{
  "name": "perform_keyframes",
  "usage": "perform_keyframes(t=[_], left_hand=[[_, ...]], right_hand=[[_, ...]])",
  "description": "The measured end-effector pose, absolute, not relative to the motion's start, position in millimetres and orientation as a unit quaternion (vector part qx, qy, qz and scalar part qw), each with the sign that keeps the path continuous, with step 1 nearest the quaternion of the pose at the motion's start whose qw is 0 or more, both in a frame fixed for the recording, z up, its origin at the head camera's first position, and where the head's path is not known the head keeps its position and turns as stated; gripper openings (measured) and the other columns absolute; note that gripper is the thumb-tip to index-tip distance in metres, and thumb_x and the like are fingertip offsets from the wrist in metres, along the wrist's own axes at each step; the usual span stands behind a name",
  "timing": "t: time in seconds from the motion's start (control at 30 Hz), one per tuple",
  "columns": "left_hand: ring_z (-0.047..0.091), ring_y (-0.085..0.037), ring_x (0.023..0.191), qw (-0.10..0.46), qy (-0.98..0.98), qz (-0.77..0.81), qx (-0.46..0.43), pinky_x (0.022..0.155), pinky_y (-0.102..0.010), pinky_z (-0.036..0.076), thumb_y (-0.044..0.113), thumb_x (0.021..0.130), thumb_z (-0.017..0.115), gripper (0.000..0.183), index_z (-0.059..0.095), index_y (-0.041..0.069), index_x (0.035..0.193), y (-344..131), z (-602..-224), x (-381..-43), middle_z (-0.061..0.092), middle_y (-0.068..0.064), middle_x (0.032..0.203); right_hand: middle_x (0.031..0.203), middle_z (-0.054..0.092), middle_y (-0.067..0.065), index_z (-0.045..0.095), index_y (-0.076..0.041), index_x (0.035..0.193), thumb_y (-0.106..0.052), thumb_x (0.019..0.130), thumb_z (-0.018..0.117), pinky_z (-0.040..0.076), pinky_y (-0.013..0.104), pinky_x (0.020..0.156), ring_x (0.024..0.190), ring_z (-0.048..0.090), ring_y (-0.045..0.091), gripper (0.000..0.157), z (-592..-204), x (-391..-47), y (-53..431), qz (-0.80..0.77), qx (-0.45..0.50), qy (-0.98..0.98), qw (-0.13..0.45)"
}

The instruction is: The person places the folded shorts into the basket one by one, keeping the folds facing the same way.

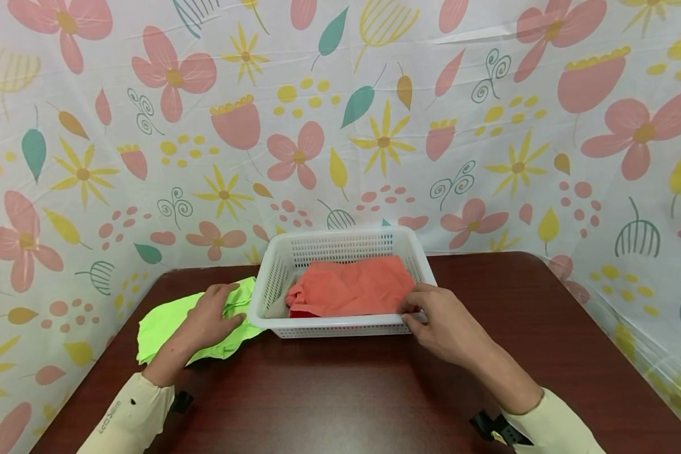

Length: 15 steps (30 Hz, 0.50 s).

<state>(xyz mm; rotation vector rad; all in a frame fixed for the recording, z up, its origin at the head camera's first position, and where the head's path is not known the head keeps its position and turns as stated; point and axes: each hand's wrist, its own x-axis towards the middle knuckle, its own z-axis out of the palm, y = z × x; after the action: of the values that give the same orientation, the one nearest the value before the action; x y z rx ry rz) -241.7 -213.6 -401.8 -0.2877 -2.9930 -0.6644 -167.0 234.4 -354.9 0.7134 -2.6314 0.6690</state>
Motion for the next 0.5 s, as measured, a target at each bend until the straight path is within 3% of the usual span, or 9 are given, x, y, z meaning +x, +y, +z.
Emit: perform_keyframes(t=[0.2, 0.5], left_hand=[[0.034, -0.05, 0.15, -0.003, -0.979, -0.19, -0.078, 0.098, -0.081, 0.037, 0.029, 0.098, 0.073, 0.074, 0.042, 0.007, 0.161, -215.3, -406.2, -241.0, 0.036, -0.027, 0.162], [0.045, -0.049, 0.142, -0.023, -0.982, -0.174, -0.069, 0.095, -0.081, 0.039, 0.032, 0.099, 0.071, 0.069, 0.046, 0.01, 0.16, -213.6, -405.7, -238.9, 0.043, -0.026, 0.158]], right_hand=[[0.091, 0.068, -0.013, 0.079, -0.021, 0.093, -0.002, 0.089, 0.08, 0.058, 0.038, 0.079, 0.089, 0.067, 0.01, 0.02, -355.1, -167.9, 234.7, 0.238, 0.245, -0.927, 0.152], [0.093, 0.069, -0.012, 0.079, -0.021, 0.095, -0.001, 0.089, 0.081, 0.059, 0.039, 0.08, 0.092, 0.068, 0.01, 0.021, -356.1, -168.6, 235.5, 0.243, 0.24, -0.929, 0.143]])
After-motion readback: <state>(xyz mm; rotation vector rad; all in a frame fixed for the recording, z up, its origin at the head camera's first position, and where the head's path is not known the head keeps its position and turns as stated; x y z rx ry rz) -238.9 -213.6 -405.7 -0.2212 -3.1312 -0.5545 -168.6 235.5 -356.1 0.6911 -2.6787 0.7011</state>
